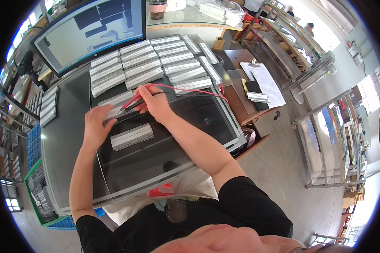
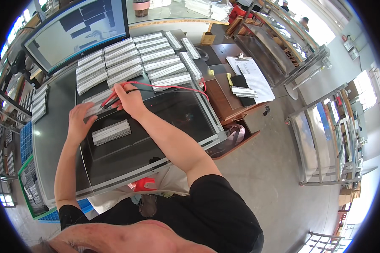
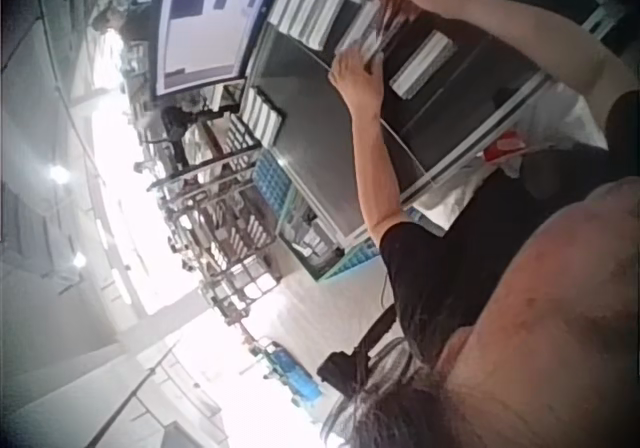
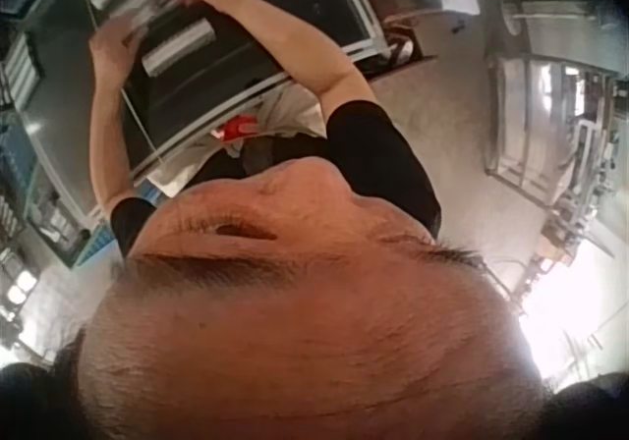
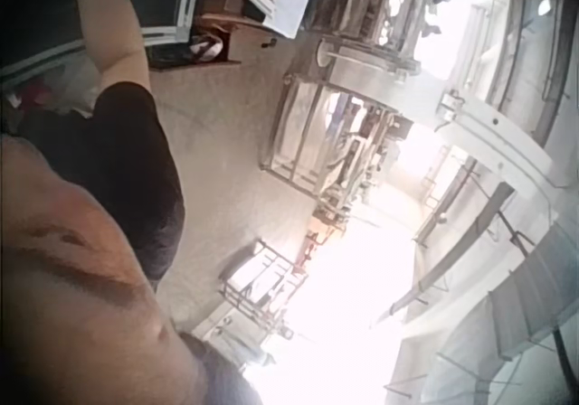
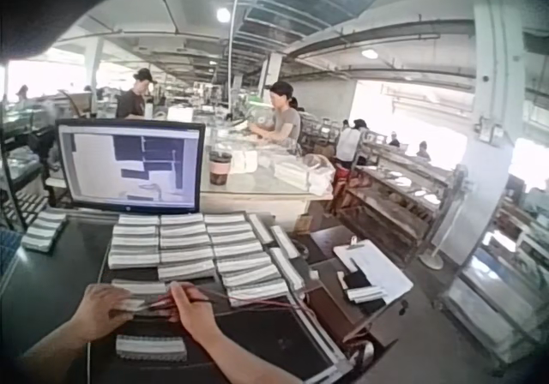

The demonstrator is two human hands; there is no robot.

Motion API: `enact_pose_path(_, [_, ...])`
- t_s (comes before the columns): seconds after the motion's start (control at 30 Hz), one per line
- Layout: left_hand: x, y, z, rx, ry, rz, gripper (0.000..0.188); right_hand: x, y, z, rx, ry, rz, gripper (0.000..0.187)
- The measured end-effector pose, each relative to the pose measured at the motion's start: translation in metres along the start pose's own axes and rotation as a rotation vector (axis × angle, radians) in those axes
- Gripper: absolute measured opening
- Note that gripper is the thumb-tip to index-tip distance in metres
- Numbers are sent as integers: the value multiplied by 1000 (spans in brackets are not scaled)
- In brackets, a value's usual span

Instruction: Testing individual solar cell strips using a probe at an assembly station.

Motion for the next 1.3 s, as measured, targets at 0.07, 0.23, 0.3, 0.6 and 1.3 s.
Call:
enact_pose_path(0.07, [-7,4,-11,18,-43,15,43,0,12,2,-32,-13,-53,27])
enact_pose_path(0.23, [-9,-2,-16,5,-9,-24,38,-4,3,0,-56,-91,-349,31])
enact_pose_path(0.3, [-14,1,-12,10,-28,-82,39,10,2,2,-71,-23,-305,29])
enact_pose_path(0.6, [-9,-11,-25,57,-28,-77,35,-4,13,-1,-86,-91,-261,31])
enact_pose_path(1.3, [2,7,-44,118,-210,-227,38,-1,0,1,-37,-2,-87,29])
Point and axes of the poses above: each hand's wrist, its own z-axis towards the middle knuckle, its own x-axis out of the back of the hand, y = z × x, the point moved 10 cm from there along z, towards the middle knuckle, and after that the axes turned 15 degrees about x, right-handed, at the moved point
